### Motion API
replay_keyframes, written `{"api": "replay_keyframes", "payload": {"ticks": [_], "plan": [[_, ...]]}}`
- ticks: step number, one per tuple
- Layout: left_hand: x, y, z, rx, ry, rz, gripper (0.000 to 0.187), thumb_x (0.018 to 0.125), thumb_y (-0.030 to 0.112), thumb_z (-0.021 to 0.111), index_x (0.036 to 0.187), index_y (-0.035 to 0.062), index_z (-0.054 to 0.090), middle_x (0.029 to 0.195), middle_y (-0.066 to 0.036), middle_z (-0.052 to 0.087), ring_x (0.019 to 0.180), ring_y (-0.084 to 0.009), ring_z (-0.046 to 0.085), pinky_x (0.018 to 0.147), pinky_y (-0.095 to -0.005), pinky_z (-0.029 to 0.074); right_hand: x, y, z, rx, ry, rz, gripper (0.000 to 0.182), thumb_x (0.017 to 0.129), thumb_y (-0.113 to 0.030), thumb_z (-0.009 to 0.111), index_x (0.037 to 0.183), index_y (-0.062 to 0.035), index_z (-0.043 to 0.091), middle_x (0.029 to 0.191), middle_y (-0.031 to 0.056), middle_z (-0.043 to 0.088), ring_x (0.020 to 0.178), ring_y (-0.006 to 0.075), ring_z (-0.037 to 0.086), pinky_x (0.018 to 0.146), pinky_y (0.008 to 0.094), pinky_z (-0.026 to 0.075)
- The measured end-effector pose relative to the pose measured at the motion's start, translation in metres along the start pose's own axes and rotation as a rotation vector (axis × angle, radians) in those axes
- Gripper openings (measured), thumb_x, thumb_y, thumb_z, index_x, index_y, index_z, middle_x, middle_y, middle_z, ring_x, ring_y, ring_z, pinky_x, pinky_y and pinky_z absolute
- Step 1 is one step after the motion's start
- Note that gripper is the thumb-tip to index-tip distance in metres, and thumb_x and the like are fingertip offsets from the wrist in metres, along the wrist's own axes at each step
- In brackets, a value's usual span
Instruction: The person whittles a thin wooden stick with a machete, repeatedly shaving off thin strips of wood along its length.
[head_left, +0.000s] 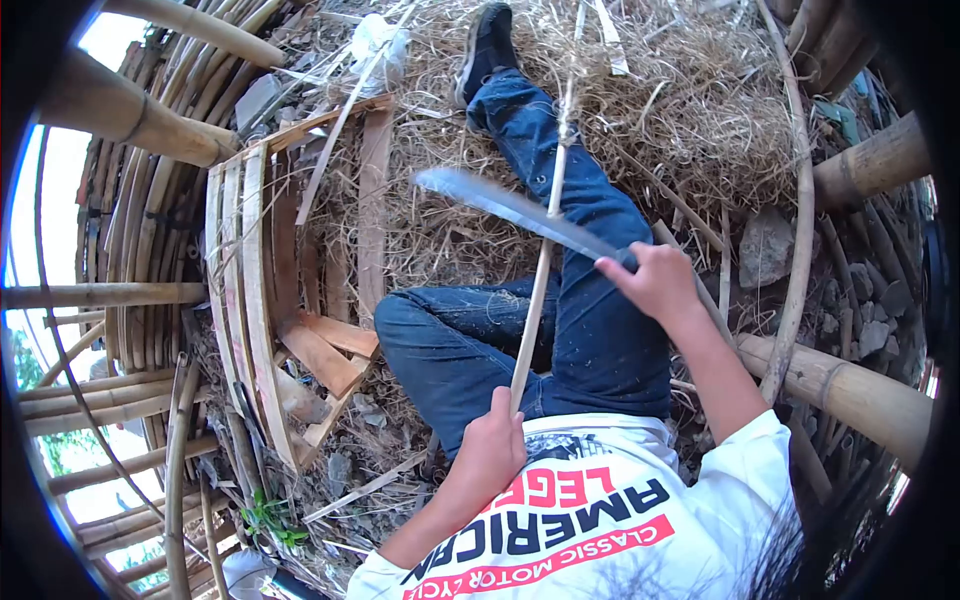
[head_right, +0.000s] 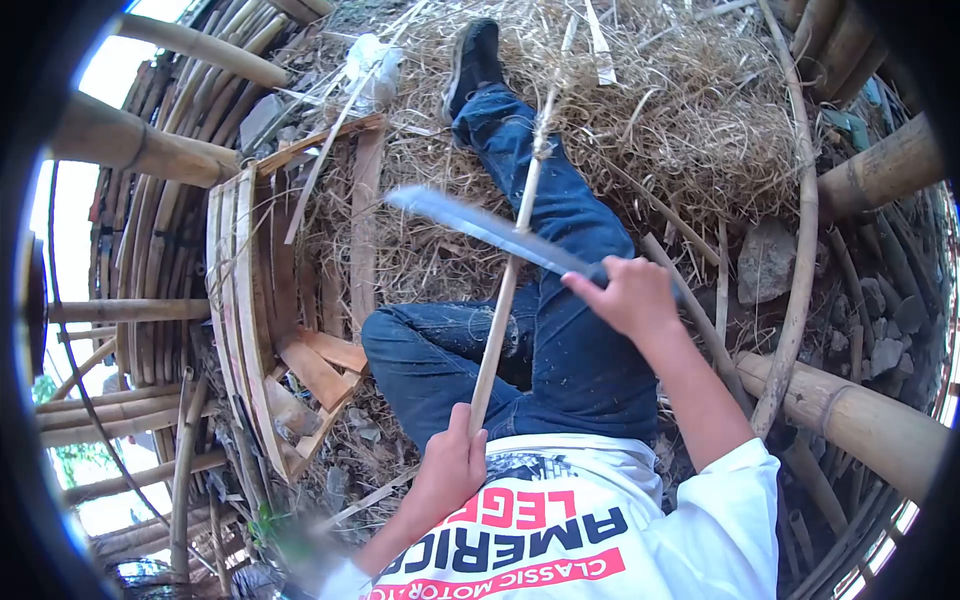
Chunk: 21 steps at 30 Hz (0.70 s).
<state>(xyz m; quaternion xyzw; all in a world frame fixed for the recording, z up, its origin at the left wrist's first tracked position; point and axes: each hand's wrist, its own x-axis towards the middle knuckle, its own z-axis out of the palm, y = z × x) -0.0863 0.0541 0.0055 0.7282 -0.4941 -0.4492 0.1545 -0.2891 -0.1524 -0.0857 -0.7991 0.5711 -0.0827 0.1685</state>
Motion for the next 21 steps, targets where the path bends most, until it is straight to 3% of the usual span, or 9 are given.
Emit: {"api": "replay_keyframes", "payload": {"ticks": [2,4,5,9,13,16,21], "plan": [[0.001,0.001,0.000,-0.007,0.014,0.035,0.019,0.093,0.006,0.052,0.103,0.0002,0.037,0.064,-0.029,0.056,0.066,-0.0500,0.058,0.053,-0.0534,0.043,0.006,0.004,-0.004,0.080,0.011,0.073,0.069,0.080,-0.069,0.057,0.069,-0.0016,0.066,0.060,0.0189,0.063,0.061,0.0351,0.066,0.058,0.0456,0.053],[0.003,0.003,0.003,-0.036,-0.013,0.043,0.018,0.093,0.006,0.052,0.102,-0.0001,0.037,0.064,-0.029,0.056,0.065,-0.0498,0.058,0.052,-0.0532,0.043,-0.004,-0.005,-0.009,0.065,-0.025,0.029,0.070,0.080,-0.069,0.058,0.070,-0.0004,0.067,0.058,0.0195,0.062,0.060,0.0358,0.066,0.057,0.0455,0.053],[0.006,0.005,0.003,-0.045,-0.016,0.037,0.018,0.093,0.006,0.052,0.102,-0.0005,0.037,0.064,-0.029,0.055,0.065,-0.0496,0.058,0.052,-0.0531,0.042,-0.012,-0.009,-0.004,0.055,0.061,-0.095,0.070,0.080,-0.070,0.058,0.068,-0.0008,0.065,0.055,0.0187,0.060,0.057,0.0363,0.064,0.055,0.0446,0.052],[0.009,0.002,0.003,-0.032,-0.040,0.003,0.019,0.093,0.005,0.052,0.103,-0.0002,0.037,0.064,-0.029,0.055,0.065,-0.0494,0.059,0.052,-0.0529,0.042,-0.031,-0.031,-0.005,0.071,-0.094,-0.179,0.070,0.076,-0.072,0.059,0.060,-0.0038,0.060,0.053,0.0166,0.059,0.053,0.0342,0.063,0.053,0.0429,0.052],[0.005,-0.003,-0.003,0.008,-0.019,0.003,0.019,0.093,0.005,0.052,0.104,0.0003,0.038,0.064,-0.028,0.055,0.066,-0.0494,0.059,0.052,-0.0527,0.042,-0.008,-0.013,0.006,0.052,0.001,-0.103,0.070,0.076,-0.073,0.059,0.064,-0.0035,0.065,0.057,0.0174,0.061,0.057,0.0346,0.065,0.055,0.0440,0.053],[0.003,-0.004,-0.001,-0.005,-0.007,0.014,0.019,0.093,0.005,0.052,0.105,0.0005,0.038,0.064,-0.028,0.055,0.066,-0.0495,0.058,0.052,-0.0530,0.042,0.011,0.000,-0.001,0.084,-0.049,-0.005,0.068,0.079,-0.069,0.058,0.069,-0.0022,0.068,0.059,0.0194,0.063,0.060,0.0358,0.066,0.057,0.0451,0.053],[0.009,-0.004,0.004,0.008,-0.050,-0.014,0.018,0.093,0.005,0.052,0.104,0.0002,0.038,0.063,-0.028,0.055,0.064,-0.0496,0.058,0.052,-0.0536,0.042,-0.004,-0.023,-0.024,0.098,-0.160,-0.083,0.067,0.080,-0.067,0.059,0.067,-0.0021,0.066,0.060,0.0199,0.062,0.061,0.0365,0.065,0.060,0.0450,0.053]]}}
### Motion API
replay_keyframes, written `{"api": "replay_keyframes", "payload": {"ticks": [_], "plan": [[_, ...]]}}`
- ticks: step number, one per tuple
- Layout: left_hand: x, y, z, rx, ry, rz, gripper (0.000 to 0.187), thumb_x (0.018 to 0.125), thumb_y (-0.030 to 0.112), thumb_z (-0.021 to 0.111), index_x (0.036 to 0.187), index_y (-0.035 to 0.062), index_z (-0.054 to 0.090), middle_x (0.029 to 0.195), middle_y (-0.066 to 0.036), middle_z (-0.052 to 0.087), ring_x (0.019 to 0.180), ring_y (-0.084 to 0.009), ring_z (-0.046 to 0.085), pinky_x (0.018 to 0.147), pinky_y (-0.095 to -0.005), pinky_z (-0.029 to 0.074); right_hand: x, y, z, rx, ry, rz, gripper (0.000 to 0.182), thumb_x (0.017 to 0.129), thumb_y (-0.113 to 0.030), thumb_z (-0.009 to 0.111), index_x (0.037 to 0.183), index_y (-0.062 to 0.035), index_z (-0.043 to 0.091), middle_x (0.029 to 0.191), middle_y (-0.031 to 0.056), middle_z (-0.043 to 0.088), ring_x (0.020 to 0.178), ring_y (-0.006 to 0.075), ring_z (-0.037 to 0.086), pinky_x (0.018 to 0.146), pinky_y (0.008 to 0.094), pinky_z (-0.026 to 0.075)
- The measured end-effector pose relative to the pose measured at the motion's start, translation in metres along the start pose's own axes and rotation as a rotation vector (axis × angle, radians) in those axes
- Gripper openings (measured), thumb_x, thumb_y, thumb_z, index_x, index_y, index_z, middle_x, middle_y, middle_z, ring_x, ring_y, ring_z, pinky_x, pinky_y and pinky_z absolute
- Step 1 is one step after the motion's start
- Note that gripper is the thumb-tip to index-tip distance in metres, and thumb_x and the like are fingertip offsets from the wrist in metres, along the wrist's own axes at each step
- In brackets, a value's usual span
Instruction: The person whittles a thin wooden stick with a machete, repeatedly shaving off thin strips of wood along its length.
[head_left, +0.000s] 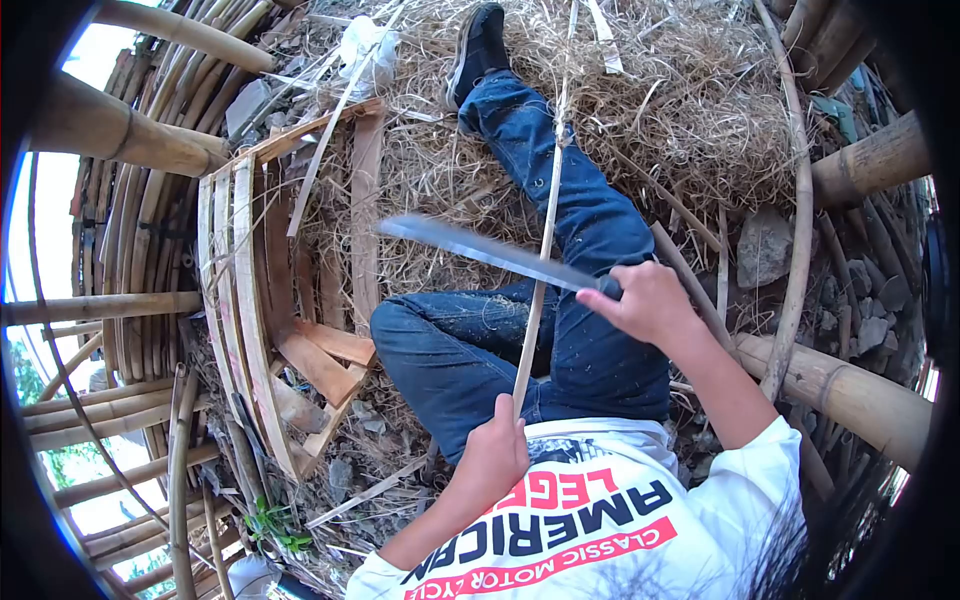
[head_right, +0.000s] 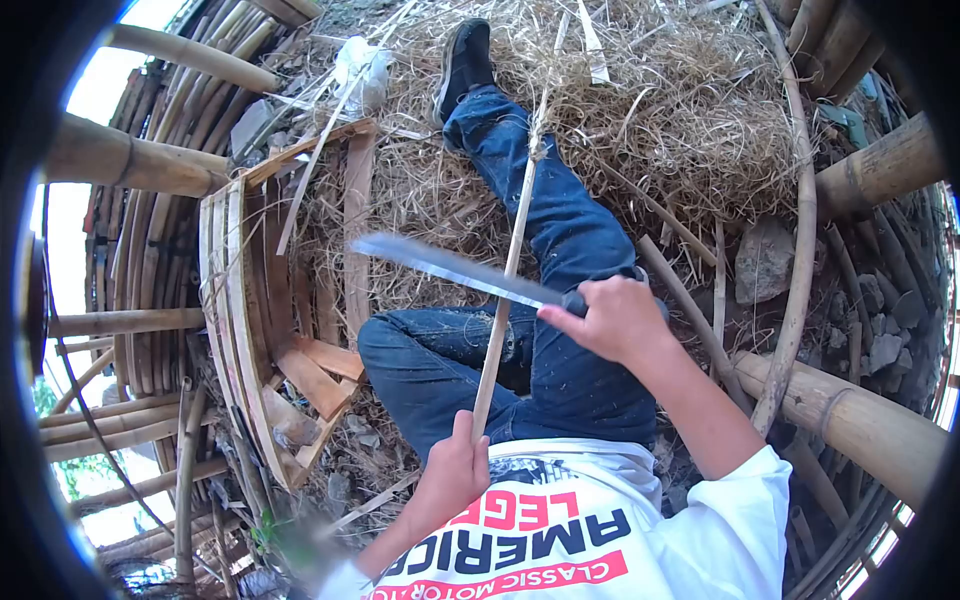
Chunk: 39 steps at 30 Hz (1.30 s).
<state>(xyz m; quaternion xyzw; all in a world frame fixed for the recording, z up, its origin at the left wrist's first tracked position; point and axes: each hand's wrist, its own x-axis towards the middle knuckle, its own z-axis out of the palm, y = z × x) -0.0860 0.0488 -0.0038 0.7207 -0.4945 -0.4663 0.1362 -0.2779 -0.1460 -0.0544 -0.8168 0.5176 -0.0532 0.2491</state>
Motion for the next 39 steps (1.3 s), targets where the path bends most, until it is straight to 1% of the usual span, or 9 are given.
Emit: {"api": "replay_keyframes", "payload": {"ticks": [10,12,17,24,30,33,36,38,39], "plan": [[0.004,0.010,-0.008,0.045,0.106,0.060,0.017,0.093,0.005,0.052,0.103,0.0003,0.039,0.064,-0.028,0.056,0.065,-0.0494,0.059,0.053,-0.0549,0.043,0.020,0.006,0.008,-0.059,0.020,-0.100,0.066,0.074,-0.069,0.062,0.064,-0.0043,0.063,0.058,0.0165,0.060,0.061,0.0357,0.064,0.059,0.0443,0.051],[0.000,0.009,-0.009,0.040,0.103,0.059,0.017,0.093,0.005,0.052,0.103,0.0003,0.039,0.064,-0.029,0.056,0.065,-0.0494,0.059,0.053,-0.0550,0.043,0.024,0.023,0.009,-0.187,0.131,-0.027,0.071,0.075,-0.075,0.057,0.067,-0.0046,0.067,0.063,0.0179,0.064,0.063,0.0344,0.066,0.059,0.0441,0.053],[-0.002,0.008,-0.002,-0.003,0.057,0.069,0.017,0.093,0.005,0.052,0.101,0.0001,0.038,0.064,-0.029,0.056,0.065,-0.0495,0.059,0.053,-0.0550,0.044,0.030,0.043,-0.005,-0.097,0.082,0.099,0.073,0.079,-0.071,0.055,0.072,0.0007,0.068,0.066,0.0216,0.065,0.067,0.0368,0.067,0.065,0.0458,0.054],[0.004,0.009,-0.005,0.040,0.039,0.019,0.017,0.093,0.006,0.051,0.102,-0.0003,0.039,0.063,-0.029,0.056,0.065,-0.0496,0.059,0.053,-0.0548,0.044,0.005,-0.003,0.013,-0.035,-0.020,-0.132,0.071,0.075,-0.075,0.057,0.065,-0.0054,0.066,0.058,0.0172,0.062,0.058,0.0352,0.065,0.060,0.0436,0.053],[0.002,0.003,-0.009,0.029,0.085,0.023,0.018,0.093,0.007,0.052,0.104,-0.0001,0.039,0.064,-0.029,0.056,0.066,-0.0495,0.059,0.054,-0.0546,0.044,0.053,0.068,0.036,0.073,0.228,0.096,0.078,0.073,-0.077,0.057,0.067,0.0004,0.066,0.065,0.0203,0.065,0.068,0.0365,0.067,0.064,0.0463,0.054],[0.006,0.004,-0.008,-0.029,0.074,0.036,0.017,0.093,0.007,0.052,0.103,-0.0002,0.040,0.065,-0.030,0.056,0.068,-0.0508,0.058,0.055,-0.0549,0.044,0.053,0.049,0.016,-0.038,0.062,0.161,0.078,0.073,-0.077,0.056,0.068,-0.0002,0.067,0.066,0.0200,0.065,0.069,0.0361,0.068,0.063,0.0456,0.054],[0.013,-0.011,-0.007,0.018,0.079,0.043,0.020,0.093,0.008,0.054,0.105,-0.0008,0.040,0.064,-0.026,0.057,0.060,-0.0440,0.062,0.052,-0.0502,0.045,0.042,0.032,0.018,-0.121,0.163,0.110,0.074,0.076,-0.075,0.056,0.067,-0.0023,0.067,0.065,0.0206,0.065,0.066,0.0370,0.067,0.061,0.0462,0.053],[0.018,-0.026,-0.005,-0.178,-0.021,-0.009,0.021,0.094,0.008,0.055,0.108,0.0012,0.041,0.066,-0.014,0.058,0.052,-0.0253,0.061,0.047,-0.0409,0.047,0.030,0.025,0.032,-0.090,0.197,0.108,0.071,0.078,-0.072,0.057,0.069,-0.0019,0.066,0.065,0.0216,0.064,0.065,0.0383,0.066,0.061,0.0474,0.053],[0.024,-0.033,-0.004,-0.189,-0.009,-0.001,0.021,0.094,0.008,0.055,0.108,0.0012,0.041,0.066,-0.014,0.058,0.052,-0.0253,0.061,0.047,-0.0409,0.047,0.024,0.021,0.038,-0.056,0.202,0.122,0.070,0.079,-0.070,0.058,0.069,-0.0016,0.066,0.064,0.0222,0.064,0.064,0.0390,0.066,0.062,0.0481,0.053]]}}
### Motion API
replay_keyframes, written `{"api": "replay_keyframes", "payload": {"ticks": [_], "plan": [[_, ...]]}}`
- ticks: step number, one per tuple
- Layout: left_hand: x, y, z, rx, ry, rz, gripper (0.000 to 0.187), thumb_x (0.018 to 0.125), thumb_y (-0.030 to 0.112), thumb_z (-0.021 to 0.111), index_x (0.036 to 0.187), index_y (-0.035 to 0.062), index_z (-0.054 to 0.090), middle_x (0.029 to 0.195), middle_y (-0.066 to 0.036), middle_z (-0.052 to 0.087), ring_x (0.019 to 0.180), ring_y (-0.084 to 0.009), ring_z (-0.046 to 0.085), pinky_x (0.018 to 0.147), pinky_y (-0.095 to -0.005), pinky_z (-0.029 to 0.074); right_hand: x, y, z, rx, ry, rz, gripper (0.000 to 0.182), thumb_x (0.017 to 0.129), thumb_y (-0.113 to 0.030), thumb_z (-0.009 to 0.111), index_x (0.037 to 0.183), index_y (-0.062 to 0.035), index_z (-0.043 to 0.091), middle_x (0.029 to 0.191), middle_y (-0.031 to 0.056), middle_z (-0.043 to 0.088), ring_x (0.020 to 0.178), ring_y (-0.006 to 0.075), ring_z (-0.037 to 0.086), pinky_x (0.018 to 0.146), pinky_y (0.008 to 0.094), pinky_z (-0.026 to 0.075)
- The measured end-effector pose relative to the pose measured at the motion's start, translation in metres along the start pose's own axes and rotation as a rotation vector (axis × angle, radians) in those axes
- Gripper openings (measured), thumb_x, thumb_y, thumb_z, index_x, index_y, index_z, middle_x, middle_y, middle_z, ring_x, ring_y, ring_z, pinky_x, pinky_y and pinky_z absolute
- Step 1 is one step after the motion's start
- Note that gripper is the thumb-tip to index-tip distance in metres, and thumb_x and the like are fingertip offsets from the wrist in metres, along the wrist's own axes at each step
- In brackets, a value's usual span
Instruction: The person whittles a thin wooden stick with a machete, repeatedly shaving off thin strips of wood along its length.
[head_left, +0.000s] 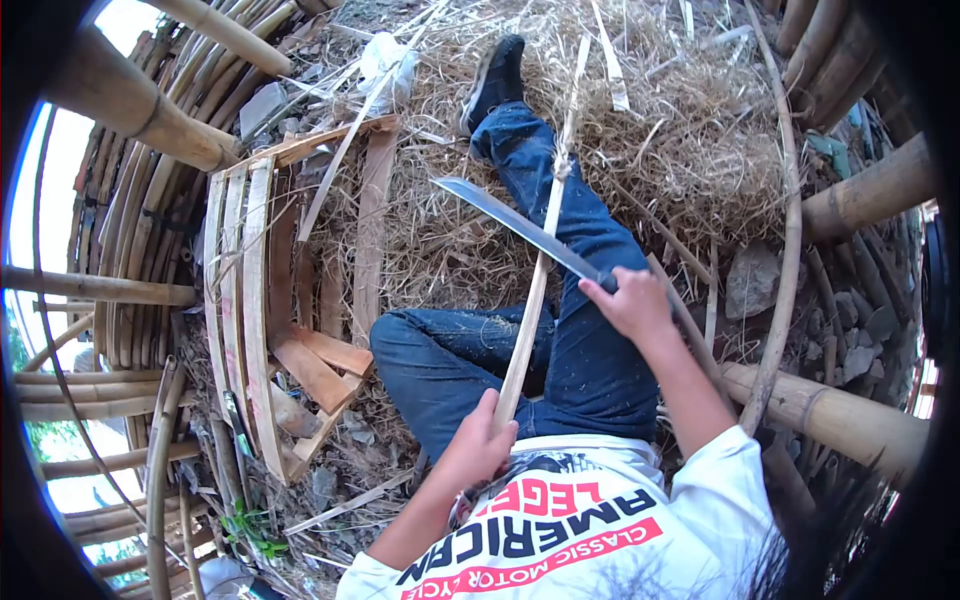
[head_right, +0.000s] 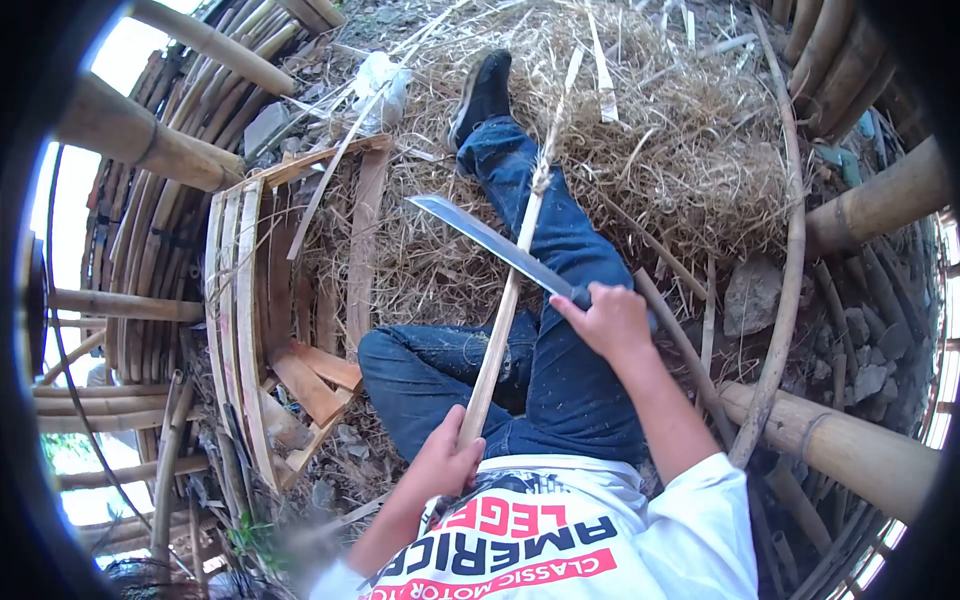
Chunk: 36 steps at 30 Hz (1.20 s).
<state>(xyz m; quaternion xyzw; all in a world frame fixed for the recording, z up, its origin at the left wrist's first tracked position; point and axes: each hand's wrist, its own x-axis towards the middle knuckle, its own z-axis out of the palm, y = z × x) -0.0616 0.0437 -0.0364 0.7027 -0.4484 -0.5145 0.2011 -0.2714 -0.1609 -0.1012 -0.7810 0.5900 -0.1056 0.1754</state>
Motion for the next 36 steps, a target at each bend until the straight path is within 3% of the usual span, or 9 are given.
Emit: {"api": "replay_keyframes", "payload": {"ticks": [3,6,8,12,14,16,22,28,36], "plan": [[0.015,-0.013,-0.003,-0.929,-0.296,-0.331,0.017,0.093,0.004,0.057,0.105,0.0079,0.045,0.076,-0.001,0.051,0.055,-0.0076,0.050,0.045,-0.0247,0.046,-0.017,-0.008,0.006,0.005,0.008,0.003,0.066,0.078,-0.067,0.061,0.070,-0.0014,0.063,0.065,0.0240,0.063,0.064,0.0410,0.065,0.060,0.0494,0.052],[0.023,-0.029,-0.003,-1.349,-0.529,-0.589,0.012,0.100,0.023,0.048,0.098,0.0108,0.045,0.067,0.004,0.036,0.047,-0.0022,0.030,0.037,-0.0168,0.027,-0.028,-0.016,0.005,-0.029,-0.041,-0.078,0.068,0.075,-0.069,0.062,0.069,-0.0017,0.063,0.061,0.0221,0.062,0.061,0.0394,0.065,0.057,0.0485,0.052],[0.025,-0.028,0.004,-1.281,-0.604,-0.509,0.017,0.102,0.028,0.045,0.094,0.0127,0.046,0.064,0.006,0.033,0.045,-0.0007,0.028,0.035,-0.0159,0.020,-0.037,-0.025,0.000,0.001,-0.112,-0.155,0.067,0.074,-0.069,0.063,0.069,-0.0021,0.063,0.061,0.0211,0.063,0.061,0.0387,0.066,0.058,0.0470,0.053],[0.020,-0.022,0.016,-0.780,-0.276,-0.345,0.018,0.101,0.027,0.046,0.094,0.0104,0.047,0.063,0.006,0.037,0.045,-0.0037,0.030,0.038,-0.0214,0.025,-0.049,-0.046,-0.004,0.014,-0.207,-0.231,0.068,0.076,-0.069,0.062,0.070,-0.0018,0.063,0.064,0.0208,0.064,0.063,0.0379,0.066,0.059,0.0457,0.053],[0.015,-0.021,0.010,-0.665,-0.239,-0.317,0.017,0.100,0.025,0.046,0.096,0.0087,0.047,0.065,0.004,0.041,0.047,-0.0062,0.035,0.040,-0.0241,0.029,-0.062,-0.059,-0.006,0.024,-0.270,-0.211,0.068,0.076,-0.069,0.062,0.071,-0.0017,0.064,0.065,0.0207,0.064,0.063,0.0377,0.066,0.060,0.0455,0.053],[0.014,-0.031,0.012,-0.435,-0.103,-0.071,0.017,0.102,0.025,0.045,0.094,0.0104,0.046,0.064,0.004,0.041,0.048,-0.0059,0.035,0.041,-0.0231,0.029,-0.061,-0.067,-0.010,0.057,-0.347,-0.268,0.069,0.077,-0.070,0.060,0.072,-0.0012,0.064,0.066,0.0208,0.065,0.063,0.0376,0.066,0.060,0.0459,0.053],[-0.008,-0.041,-0.001,-0.480,-0.171,-0.166,0.017,0.102,0.026,0.044,0.094,0.0113,0.046,0.066,0.004,0.041,0.047,-0.0052,0.034,0.041,-0.0220,0.028,-0.035,-0.056,-0.020,-0.081,-0.351,-0.395,0.071,0.078,-0.074,0.053,0.067,-0.0059,0.067,0.063,0.0176,0.065,0.062,0.0348,0.067,0.058,0.0450,0.053],[-0.035,-0.026,-0.019,-0.666,-0.230,-0.371,0.015,0.102,0.026,0.045,0.094,0.0134,0.044,0.066,0.006,0.038,0.049,-0.0038,0.031,0.041,-0.0210,0.025,0.005,-0.009,-0.032,-0.042,-0.331,-0.147,0.073,0.080,-0.071,0.054,0.073,-0.0003,0.068,0.075,0.0229,0.067,0.077,0.0390,0.067,0.074,0.0460,0.054],[-0.032,-0.016,-0.013,-0.623,-0.260,-0.380,0.014,0.103,0.025,0.044,0.095,0.0130,0.045,0.066,0.006,0.038,0.050,-0.0041,0.032,0.042,-0.0209,0.027,-0.046,-0.058,-0.019,0.127,-0.359,-0.251,0.075,0.080,-0.073,0.053,0.073,0.0005,0.069,0.069,0.0232,0.066,0.069,0.0402,0.067,0.069,0.0483,0.054]]}}
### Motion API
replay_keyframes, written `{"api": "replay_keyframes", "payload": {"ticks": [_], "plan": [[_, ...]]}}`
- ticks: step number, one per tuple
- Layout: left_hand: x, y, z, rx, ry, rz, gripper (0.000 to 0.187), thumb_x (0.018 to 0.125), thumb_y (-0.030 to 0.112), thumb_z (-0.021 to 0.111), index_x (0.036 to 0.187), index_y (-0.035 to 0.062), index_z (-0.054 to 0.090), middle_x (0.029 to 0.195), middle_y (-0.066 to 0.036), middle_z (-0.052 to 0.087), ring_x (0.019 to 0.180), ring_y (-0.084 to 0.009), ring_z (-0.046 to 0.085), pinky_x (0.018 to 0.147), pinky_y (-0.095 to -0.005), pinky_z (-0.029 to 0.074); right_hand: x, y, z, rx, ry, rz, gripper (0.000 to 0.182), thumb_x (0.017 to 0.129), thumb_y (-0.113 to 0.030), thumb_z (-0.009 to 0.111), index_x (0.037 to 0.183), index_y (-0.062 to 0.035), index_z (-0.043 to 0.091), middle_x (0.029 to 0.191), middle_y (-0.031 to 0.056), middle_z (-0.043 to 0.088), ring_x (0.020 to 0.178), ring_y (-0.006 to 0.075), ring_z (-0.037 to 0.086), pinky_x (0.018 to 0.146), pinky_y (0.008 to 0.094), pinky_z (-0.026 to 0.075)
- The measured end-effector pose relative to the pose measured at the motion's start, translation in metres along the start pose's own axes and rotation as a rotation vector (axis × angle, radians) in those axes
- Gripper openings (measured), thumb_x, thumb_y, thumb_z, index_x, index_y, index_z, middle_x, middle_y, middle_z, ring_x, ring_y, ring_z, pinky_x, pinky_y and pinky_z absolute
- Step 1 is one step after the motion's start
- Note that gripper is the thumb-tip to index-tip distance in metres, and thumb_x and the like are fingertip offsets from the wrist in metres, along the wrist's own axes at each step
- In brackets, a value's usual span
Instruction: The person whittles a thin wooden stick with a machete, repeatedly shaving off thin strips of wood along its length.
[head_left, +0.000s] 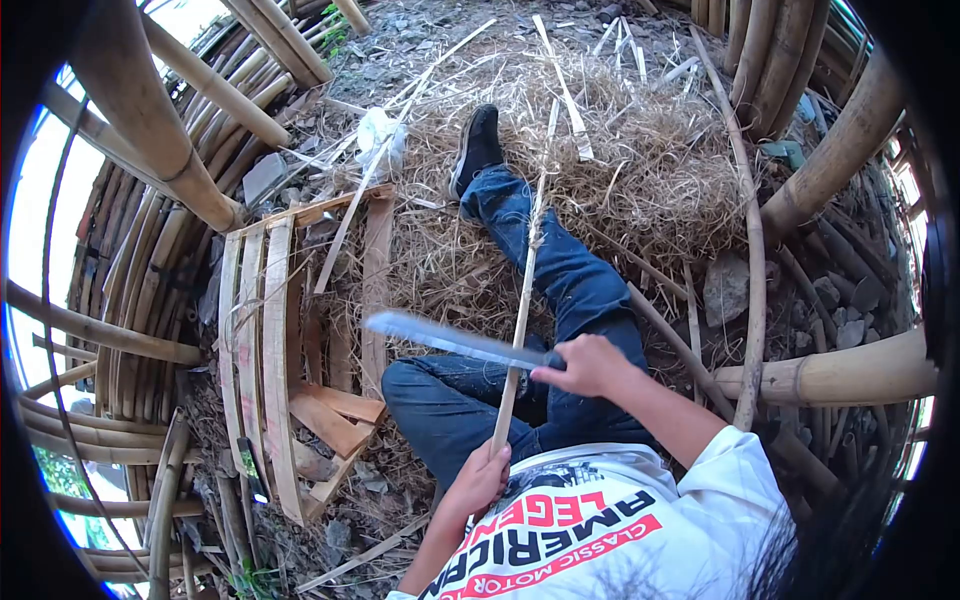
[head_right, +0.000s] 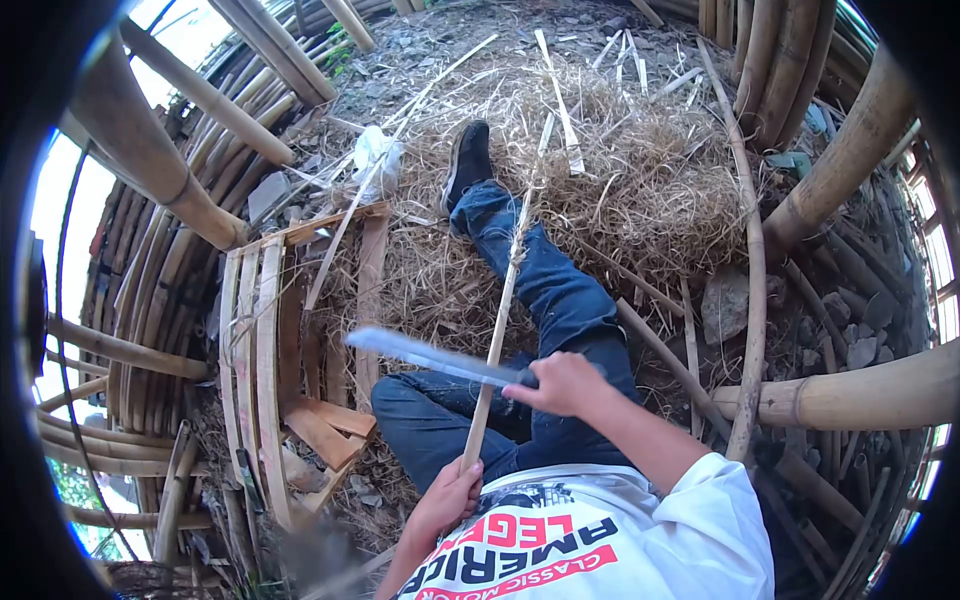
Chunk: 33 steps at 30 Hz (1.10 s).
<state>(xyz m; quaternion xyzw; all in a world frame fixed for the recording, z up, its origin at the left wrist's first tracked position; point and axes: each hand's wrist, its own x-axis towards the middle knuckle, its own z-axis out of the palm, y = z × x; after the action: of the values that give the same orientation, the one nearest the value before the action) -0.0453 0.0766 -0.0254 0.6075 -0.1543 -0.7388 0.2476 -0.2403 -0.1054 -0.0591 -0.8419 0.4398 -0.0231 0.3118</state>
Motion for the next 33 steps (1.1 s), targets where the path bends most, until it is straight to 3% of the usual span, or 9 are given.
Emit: {"api": "replay_keyframes", "payload": {"ticks": [6,8,10,15,17,21,27,32,33], "plan": [[-0.007,-0.016,-0.005,0.209,0.117,0.171,0.016,0.102,0.025,0.044,0.098,0.0096,0.048,0.067,0.004,0.042,0.053,-0.0050,0.037,0.045,-0.0219,0.031,0.012,-0.005,-0.012,-0.165,-0.148,-0.159,0.078,0.078,-0.078,0.049,0.073,-0.0035,0.071,0.068,0.0196,0.067,0.068,0.0374,0.067,0.068,0.0462,0.054],[-0.015,-0.012,-0.007,0.222,0.148,0.186,0.018,0.102,0.024,0.044,0.098,0.0075,0.050,0.068,0.004,0.044,0.055,-0.0054,0.039,0.047,-0.0228,0.032,0.026,0.012,-0.021,-0.163,-0.134,-0.112,0.079,0.077,-0.080,0.048,0.072,-0.0047,0.071,0.071,0.0198,0.067,0.070,0.0369,0.068,0.069,0.0460,0.054],[-0.022,-0.010,-0.006,0.121,0.133,0.064,0.017,0.102,0.024,0.044,0.099,0.0076,0.050,0.068,0.004,0.044,0.055,-0.0049,0.038,0.046,-0.0221,0.031,0.041,0.035,-0.026,-0.151,-0.048,0.058,0.080,0.078,-0.078,0.049,0.072,-0.0015,0.070,0.077,0.0215,0.068,0.077,0.0371,0.068,0.072,0.0465,0.054],[-0.015,0.006,0.007,0.119,0.142,0.044,0.017,0.102,0.024,0.044,0.094,0.0097,0.048,0.066,0.005,0.041,0.052,-0.0047,0.036,0.044,-0.0219,0.030,0.047,0.041,-0.025,-0.075,0.046,0.119,0.075,0.081,-0.071,0.053,0.073,0.0011,0.070,0.075,0.0231,0.067,0.076,0.0382,0.068,0.073,0.0477,0.054],[-0.012,0.010,0.006,0.065,0.119,0.021,0.016,0.102,0.023,0.045,0.090,0.0119,0.044,0.065,0.006,0.038,0.048,-0.0034,0.031,0.040,-0.0215,0.024,0.037,0.032,-0.018,-0.009,0.093,0.081,0.074,0.081,-0.070,0.054,0.072,0.0011,0.071,0.071,0.0222,0.067,0.073,0.0377,0.068,0.070,0.0463,0.055],[-0.011,0.021,0.022,0.150,0.163,-0.041,0.018,0.103,0.025,0.044,0.091,0.0110,0.046,0.065,0.005,0.040,0.050,-0.0050,0.036,0.042,-0.0230,0.029,0.013,0.005,0.003,0.044,0.054,-0.136,0.075,0.081,-0.070,0.053,0.070,0.0022,0.069,0.065,0.0203,0.066,0.064,0.0361,0.068,0.064,0.0450,0.055],[-0.015,0.007,0.024,0.311,0.198,0.117,0.019,0.102,0.024,0.044,0.096,0.0070,0.049,0.066,0.003,0.045,0.051,-0.0065,0.041,0.044,-0.0238,0.034,0.015,0.017,-0.006,-0.046,-0.006,-0.265,0.077,0.080,-0.074,0.049,0.070,-0.0013,0.070,0.065,0.0185,0.066,0.061,0.0359,0.067,0.061,0.0446,0.055],[-0.029,0.008,0.025,0.333,0.240,0.128,0.017,0.102,0.023,0.044,0.096,0.0073,0.049,0.065,0.003,0.045,0.051,-0.0062,0.040,0.043,-0.0239,0.033,0.045,0.080,-0.042,-0.070,0.021,0.106,0.074,0.083,-0.072,0.048,0.075,-0.0017,0.070,0.079,0.0200,0.069,0.079,0.0350,0.069,0.072,0.0456,0.054],[-0.027,0.012,0.031,0.301,0.229,0.112,0.017,0.102,0.023,0.044,0.095,0.0076,0.048,0.065,0.003,0.044,0.050,-0.0060,0.039,0.043,-0.0237,0.032,0.050,0.089,-0.042,-0.082,0.040,0.101,0.074,0.083,-0.072,0.049,0.075,-0.0011,0.070,0.079,0.0200,0.069,0.079,0.0351,0.068,0.073,0.0453,0.054]]}}
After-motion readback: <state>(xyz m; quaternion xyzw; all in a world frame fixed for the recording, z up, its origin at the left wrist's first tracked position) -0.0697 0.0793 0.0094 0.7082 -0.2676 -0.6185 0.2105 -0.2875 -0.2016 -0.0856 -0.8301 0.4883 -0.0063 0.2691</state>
